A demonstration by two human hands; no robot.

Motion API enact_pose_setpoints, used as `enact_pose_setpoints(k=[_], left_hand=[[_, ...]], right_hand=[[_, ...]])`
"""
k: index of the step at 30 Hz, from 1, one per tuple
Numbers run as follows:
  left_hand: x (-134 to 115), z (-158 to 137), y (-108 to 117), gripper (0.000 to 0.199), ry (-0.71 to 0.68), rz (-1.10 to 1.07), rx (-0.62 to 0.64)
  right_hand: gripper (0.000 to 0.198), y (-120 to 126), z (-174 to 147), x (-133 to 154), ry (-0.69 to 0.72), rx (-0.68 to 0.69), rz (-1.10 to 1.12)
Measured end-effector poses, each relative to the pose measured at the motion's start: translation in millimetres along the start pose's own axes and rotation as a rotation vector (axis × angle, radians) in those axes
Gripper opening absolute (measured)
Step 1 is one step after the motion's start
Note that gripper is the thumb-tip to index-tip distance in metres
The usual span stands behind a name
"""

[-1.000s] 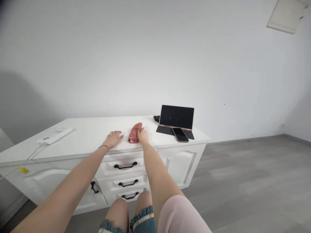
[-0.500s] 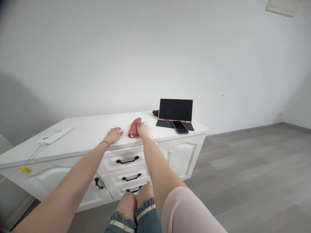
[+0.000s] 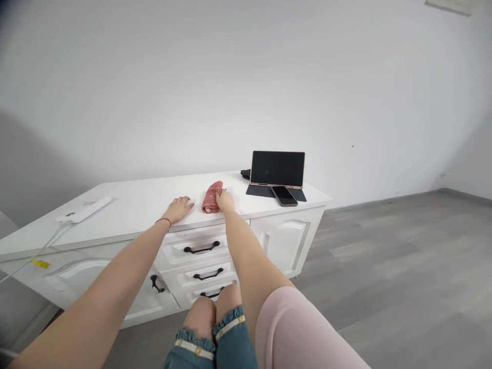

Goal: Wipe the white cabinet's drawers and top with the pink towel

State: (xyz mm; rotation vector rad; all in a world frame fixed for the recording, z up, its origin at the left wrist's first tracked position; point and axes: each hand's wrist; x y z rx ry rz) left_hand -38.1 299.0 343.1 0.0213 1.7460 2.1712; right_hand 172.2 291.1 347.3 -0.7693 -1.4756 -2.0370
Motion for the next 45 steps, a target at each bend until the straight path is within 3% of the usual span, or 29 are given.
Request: enact_pose_setpoints(k=[19, 38, 45], left_hand=[[-1, 0, -1, 0.052, 0.003, -0.02, -0.002], [1, -7, -2, 0.04, -0.12, -0.065, -0.12], [4, -7, -1, 0.036, -0.149, -0.235, -0.166]], right_hand=[[0.044, -2, 2, -4, -0.013, -0.021, 0.012], [0.042, -3, 10, -22, -0.036, -0.098, 0.301], [0.036, -2, 9, -19, -0.032, -0.108, 0.388]])
Point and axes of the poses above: each hand's wrist, its own z-axis towards the middle knuckle, its own y-axis out of the back of the hand, x = y × z, and after that the axes turned 1 degree about -z, right-handed
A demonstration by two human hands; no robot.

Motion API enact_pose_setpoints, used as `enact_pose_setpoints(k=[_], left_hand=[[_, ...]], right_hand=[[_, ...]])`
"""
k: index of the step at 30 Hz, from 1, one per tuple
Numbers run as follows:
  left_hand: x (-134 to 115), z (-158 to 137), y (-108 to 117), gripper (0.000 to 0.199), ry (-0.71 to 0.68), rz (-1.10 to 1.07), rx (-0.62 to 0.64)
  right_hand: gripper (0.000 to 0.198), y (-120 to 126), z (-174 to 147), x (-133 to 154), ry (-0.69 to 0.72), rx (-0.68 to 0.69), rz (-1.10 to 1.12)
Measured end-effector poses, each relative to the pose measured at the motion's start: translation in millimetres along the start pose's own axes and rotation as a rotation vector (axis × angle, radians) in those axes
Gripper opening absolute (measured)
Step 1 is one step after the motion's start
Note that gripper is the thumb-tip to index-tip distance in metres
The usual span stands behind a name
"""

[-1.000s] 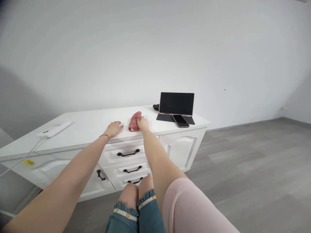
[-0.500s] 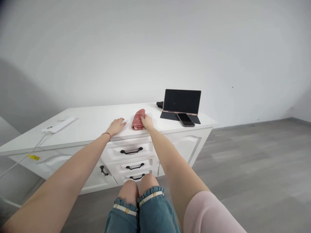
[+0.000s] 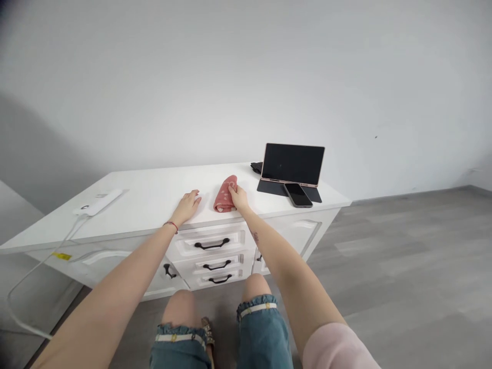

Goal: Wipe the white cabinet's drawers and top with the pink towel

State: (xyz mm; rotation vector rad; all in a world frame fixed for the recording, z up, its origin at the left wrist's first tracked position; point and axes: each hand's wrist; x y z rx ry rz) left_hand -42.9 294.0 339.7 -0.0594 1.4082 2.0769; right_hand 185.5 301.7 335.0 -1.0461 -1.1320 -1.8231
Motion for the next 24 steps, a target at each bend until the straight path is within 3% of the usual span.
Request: enact_pose_setpoints(k=[10, 15, 24], left_hand=[[5, 0, 5, 0.033, 0.078, -0.174, -0.089], [8, -3, 11, 0.031, 0.247, -0.378, -0.157], [2, -6, 16, 0.028, 0.27, -0.375, -0.075]], right_hand=[[0.034, -4, 4, 0, -0.011, 0.052, 0.018], [0.035, -4, 4, 0, -0.022, 0.058, 0.022], [0.039, -1, -1, 2, -0.042, 0.035, 0.044]])
Point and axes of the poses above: each hand's wrist, its own z-axis towards the middle knuckle, its own y-axis out of the back of the hand, x = y × z, and after that the axes turned 1 degree about -z, right-handed
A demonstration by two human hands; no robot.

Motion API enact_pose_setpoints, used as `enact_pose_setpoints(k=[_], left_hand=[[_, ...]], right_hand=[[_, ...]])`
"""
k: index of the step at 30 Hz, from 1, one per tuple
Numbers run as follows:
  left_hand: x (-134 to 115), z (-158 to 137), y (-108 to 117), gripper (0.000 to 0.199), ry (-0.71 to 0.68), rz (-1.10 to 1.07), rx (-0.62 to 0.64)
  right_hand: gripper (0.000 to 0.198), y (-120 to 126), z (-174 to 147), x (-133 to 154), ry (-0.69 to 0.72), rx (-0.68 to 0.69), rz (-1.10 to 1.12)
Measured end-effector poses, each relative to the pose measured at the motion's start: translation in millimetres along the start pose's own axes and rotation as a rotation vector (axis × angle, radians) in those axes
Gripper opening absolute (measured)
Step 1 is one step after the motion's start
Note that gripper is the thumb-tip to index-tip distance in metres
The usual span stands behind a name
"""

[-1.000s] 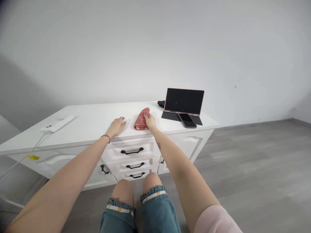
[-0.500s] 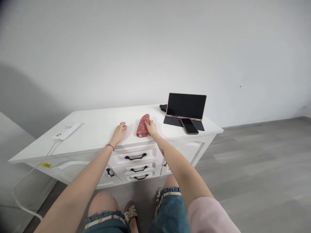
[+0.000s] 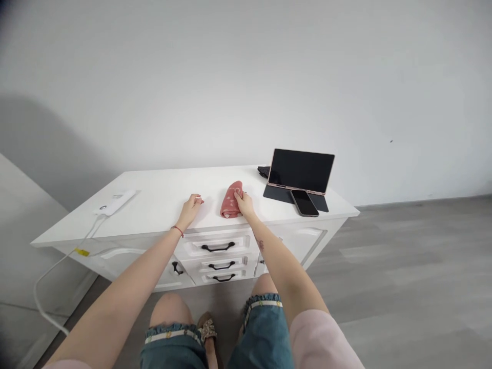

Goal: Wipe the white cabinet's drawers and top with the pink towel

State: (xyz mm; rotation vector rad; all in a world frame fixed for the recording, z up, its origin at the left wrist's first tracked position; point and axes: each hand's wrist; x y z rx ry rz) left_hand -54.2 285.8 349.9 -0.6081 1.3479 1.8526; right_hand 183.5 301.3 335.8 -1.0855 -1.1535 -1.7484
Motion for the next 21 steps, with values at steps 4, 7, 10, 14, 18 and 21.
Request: enact_pose_setpoints(k=[4, 7, 10, 14, 18, 21], left_hand=[[-3.5, -1.0, -0.3, 0.024, -0.009, 0.027, 0.031], [-4.3, -1.0, 0.1, 0.024, -0.017, 0.031, 0.034], [-2.9, -0.9, 0.6, 0.028, -0.02, 0.021, 0.014], [0.4, 0.6, -0.7, 0.026, -0.031, 0.037, 0.029], [2.3, 2.5, -2.3, 0.022, -0.043, 0.064, 0.065], [2.5, 3.0, -2.1, 0.021, -0.05, 0.073, 0.084]], right_hand=[[0.041, 1.8, -3.6, 0.4, -0.002, -0.022, 0.033], [0.041, 2.2, -5.5, 1.4, 0.002, -0.03, 0.06], [0.043, 1.5, -5.4, 0.8, -0.004, -0.024, 0.09], [0.042, 0.4, -4.8, -1.8, -0.02, -0.033, 0.113], [0.041, 0.3, -5.6, -2.1, -0.034, -0.045, 0.121], [0.039, 0.5, -5.8, -1.7, -0.033, -0.045, 0.13]])
Point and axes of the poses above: each hand's wrist, its own z-axis towards the middle knuckle, its own y-axis out of the back of the hand, x = y × z, and after that the axes turned 1 degree about -z, right-handed
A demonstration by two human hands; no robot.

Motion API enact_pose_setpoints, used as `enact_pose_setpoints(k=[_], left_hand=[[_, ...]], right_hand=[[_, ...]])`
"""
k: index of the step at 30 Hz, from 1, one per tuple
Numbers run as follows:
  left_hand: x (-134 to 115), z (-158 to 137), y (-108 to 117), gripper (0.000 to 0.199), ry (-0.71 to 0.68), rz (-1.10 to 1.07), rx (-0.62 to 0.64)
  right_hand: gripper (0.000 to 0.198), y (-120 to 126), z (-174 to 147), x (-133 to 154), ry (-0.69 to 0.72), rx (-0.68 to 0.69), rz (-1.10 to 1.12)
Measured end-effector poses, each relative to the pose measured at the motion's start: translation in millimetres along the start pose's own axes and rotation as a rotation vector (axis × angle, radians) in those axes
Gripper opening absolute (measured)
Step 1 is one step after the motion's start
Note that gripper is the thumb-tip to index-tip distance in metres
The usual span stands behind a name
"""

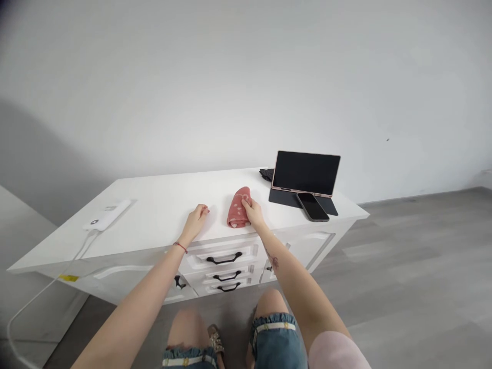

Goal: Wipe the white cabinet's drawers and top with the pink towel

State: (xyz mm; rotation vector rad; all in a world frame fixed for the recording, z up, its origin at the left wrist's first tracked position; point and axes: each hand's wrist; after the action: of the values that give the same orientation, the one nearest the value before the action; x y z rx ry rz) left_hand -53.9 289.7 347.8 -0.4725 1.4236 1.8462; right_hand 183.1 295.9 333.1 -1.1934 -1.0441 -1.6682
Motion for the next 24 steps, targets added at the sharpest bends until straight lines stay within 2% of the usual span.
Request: enact_pose_setpoints(k=[10, 15, 18, 21, 24], left_hand=[[1, 1, 0, 0.023, -0.019, -0.031, 0.008], [3, 0, -2, 0.022, -0.01, -0.123, -0.044], [-6, -2, 5, 0.022, -0.003, -0.178, -0.085], [-28, -23, 11, 0.027, -0.011, -0.243, -0.212], [-51, -79, -4, 0.033, 0.015, -0.263, -0.347]], right_hand=[[0.041, 1, -1, -4, 0.003, -0.016, -0.043], [0.043, 2, -2, -3, -0.007, -0.011, -0.067], [0.043, 2, -1, -1, 0.0, 0.0, -0.069], [0.044, 1, -1, -1, 0.002, 0.012, -0.049], [0.043, 1, -1, -2, 0.003, 0.014, -0.01]])
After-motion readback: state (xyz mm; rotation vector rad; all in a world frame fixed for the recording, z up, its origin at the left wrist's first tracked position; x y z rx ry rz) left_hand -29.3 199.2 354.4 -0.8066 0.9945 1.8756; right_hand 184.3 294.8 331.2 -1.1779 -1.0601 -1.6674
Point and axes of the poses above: each hand's wrist, its own z-axis towards the middle knuckle, its own y-axis out of the back of the hand, x = y × z, and after that the axes turned 1 degree about -z, right-handed
